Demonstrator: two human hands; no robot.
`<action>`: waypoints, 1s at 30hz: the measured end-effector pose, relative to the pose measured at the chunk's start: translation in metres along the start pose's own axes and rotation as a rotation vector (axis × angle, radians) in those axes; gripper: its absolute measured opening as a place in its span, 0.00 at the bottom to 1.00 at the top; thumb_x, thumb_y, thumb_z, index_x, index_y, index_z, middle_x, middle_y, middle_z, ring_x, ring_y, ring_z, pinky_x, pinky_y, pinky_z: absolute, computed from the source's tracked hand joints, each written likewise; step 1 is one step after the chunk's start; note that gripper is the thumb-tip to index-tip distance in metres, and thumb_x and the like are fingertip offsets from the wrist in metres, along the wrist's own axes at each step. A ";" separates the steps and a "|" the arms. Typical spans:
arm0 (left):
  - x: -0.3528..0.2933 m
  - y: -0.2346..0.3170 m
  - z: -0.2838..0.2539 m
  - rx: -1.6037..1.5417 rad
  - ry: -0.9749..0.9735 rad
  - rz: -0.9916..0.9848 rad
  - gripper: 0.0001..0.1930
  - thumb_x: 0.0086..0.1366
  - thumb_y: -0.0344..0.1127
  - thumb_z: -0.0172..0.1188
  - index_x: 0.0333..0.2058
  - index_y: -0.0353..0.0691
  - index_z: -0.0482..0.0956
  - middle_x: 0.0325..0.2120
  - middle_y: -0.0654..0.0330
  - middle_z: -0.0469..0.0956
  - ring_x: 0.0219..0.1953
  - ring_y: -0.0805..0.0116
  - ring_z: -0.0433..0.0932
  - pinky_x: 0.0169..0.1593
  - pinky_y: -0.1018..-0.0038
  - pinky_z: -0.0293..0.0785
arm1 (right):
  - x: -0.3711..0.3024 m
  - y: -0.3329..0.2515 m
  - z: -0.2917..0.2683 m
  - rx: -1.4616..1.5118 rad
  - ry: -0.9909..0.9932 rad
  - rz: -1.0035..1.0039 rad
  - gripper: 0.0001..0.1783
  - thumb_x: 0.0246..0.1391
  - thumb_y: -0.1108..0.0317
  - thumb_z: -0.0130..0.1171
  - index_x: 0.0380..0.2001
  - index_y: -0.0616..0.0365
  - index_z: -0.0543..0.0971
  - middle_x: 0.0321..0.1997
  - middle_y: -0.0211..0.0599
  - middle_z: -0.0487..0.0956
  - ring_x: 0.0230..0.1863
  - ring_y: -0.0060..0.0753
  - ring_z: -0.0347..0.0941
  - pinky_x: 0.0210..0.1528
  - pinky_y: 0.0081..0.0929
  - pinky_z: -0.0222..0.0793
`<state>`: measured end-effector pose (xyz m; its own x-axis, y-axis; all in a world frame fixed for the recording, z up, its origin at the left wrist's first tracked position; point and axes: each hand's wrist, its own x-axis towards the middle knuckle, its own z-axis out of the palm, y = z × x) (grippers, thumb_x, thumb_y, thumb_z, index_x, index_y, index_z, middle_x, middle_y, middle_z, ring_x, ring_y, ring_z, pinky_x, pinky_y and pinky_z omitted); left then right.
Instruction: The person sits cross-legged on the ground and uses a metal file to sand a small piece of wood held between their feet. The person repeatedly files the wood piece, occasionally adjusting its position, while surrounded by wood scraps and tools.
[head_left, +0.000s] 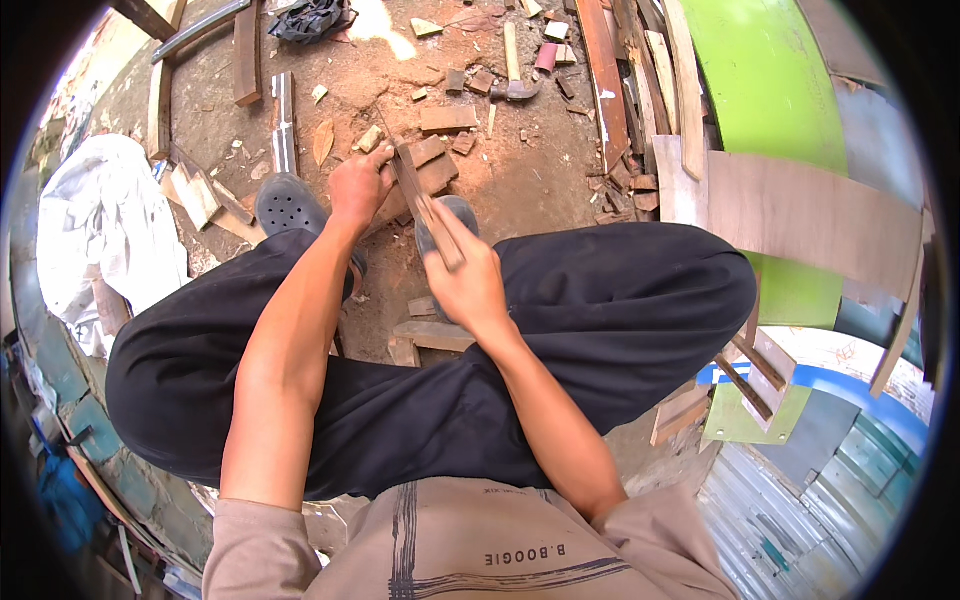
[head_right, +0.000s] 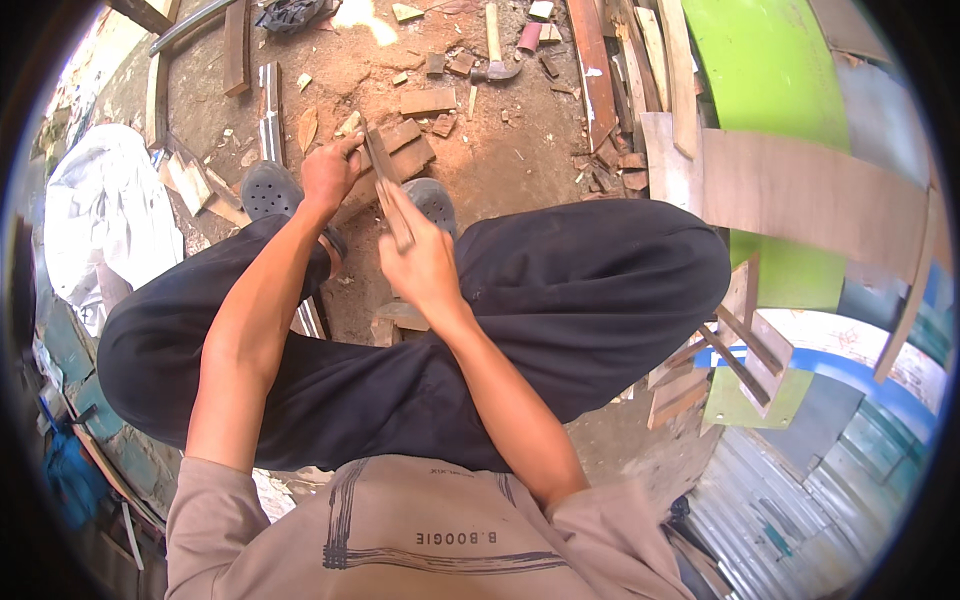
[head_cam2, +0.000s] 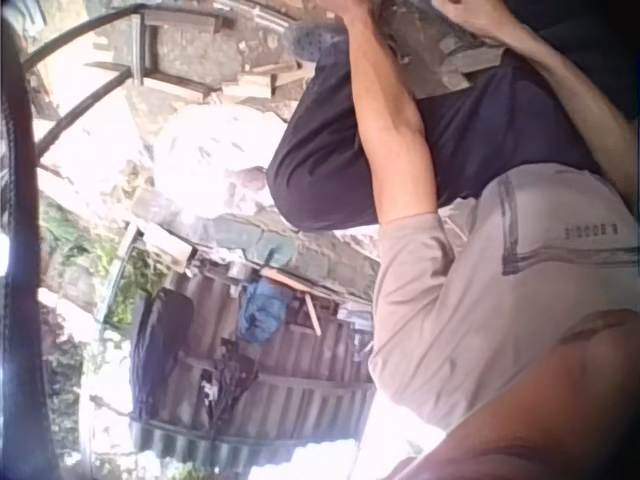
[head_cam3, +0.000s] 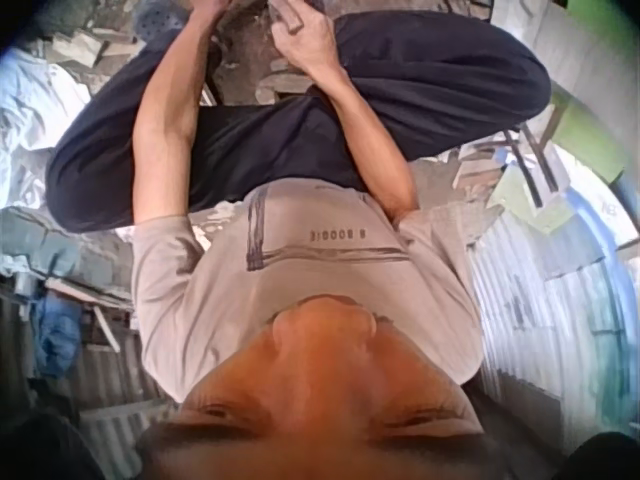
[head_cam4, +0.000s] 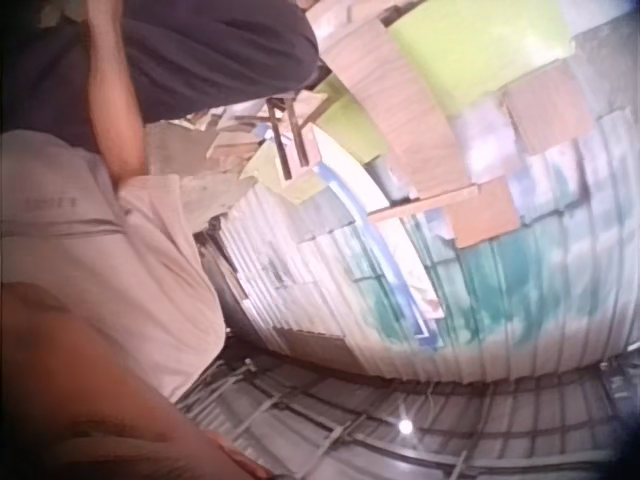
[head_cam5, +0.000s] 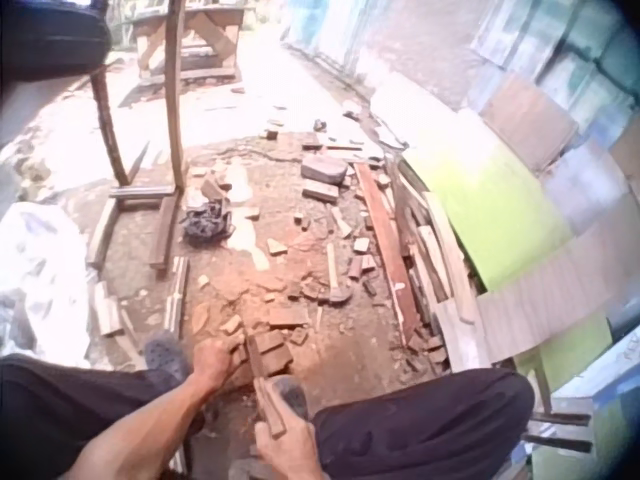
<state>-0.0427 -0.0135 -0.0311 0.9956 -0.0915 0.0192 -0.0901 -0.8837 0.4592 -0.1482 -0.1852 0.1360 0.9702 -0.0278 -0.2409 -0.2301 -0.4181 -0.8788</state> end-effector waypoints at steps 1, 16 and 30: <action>0.003 -0.002 -0.002 0.001 0.015 0.014 0.15 0.59 0.39 0.64 0.46 0.57 0.88 0.29 0.52 0.85 0.31 0.53 0.85 0.38 0.59 0.81 | -0.028 -0.009 -0.016 0.011 -0.025 -0.003 0.35 0.51 0.76 0.54 0.66 0.58 0.71 0.56 0.58 0.79 0.58 0.55 0.76 0.57 0.35 0.74; 0.006 -0.007 0.004 -0.032 0.080 0.049 0.14 0.59 0.36 0.61 0.42 0.55 0.90 0.28 0.53 0.85 0.30 0.55 0.85 0.35 0.60 0.81 | -0.046 -0.014 -0.023 -0.006 -0.038 -0.058 0.36 0.50 0.79 0.55 0.66 0.61 0.70 0.60 0.57 0.77 0.60 0.58 0.74 0.59 0.36 0.73; 0.013 0.007 -0.014 -0.011 0.005 -0.010 0.12 0.59 0.38 0.61 0.41 0.57 0.90 0.29 0.54 0.86 0.32 0.55 0.86 0.37 0.60 0.82 | -0.020 -0.036 -0.021 -0.007 -0.097 0.129 0.35 0.52 0.76 0.55 0.66 0.59 0.70 0.57 0.59 0.79 0.58 0.57 0.77 0.56 0.36 0.74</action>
<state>-0.0304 -0.0148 -0.0153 0.9966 -0.0804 0.0192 -0.0800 -0.8793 0.4695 -0.1574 -0.1886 0.1811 0.9206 0.0060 -0.3905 -0.3515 -0.4230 -0.8352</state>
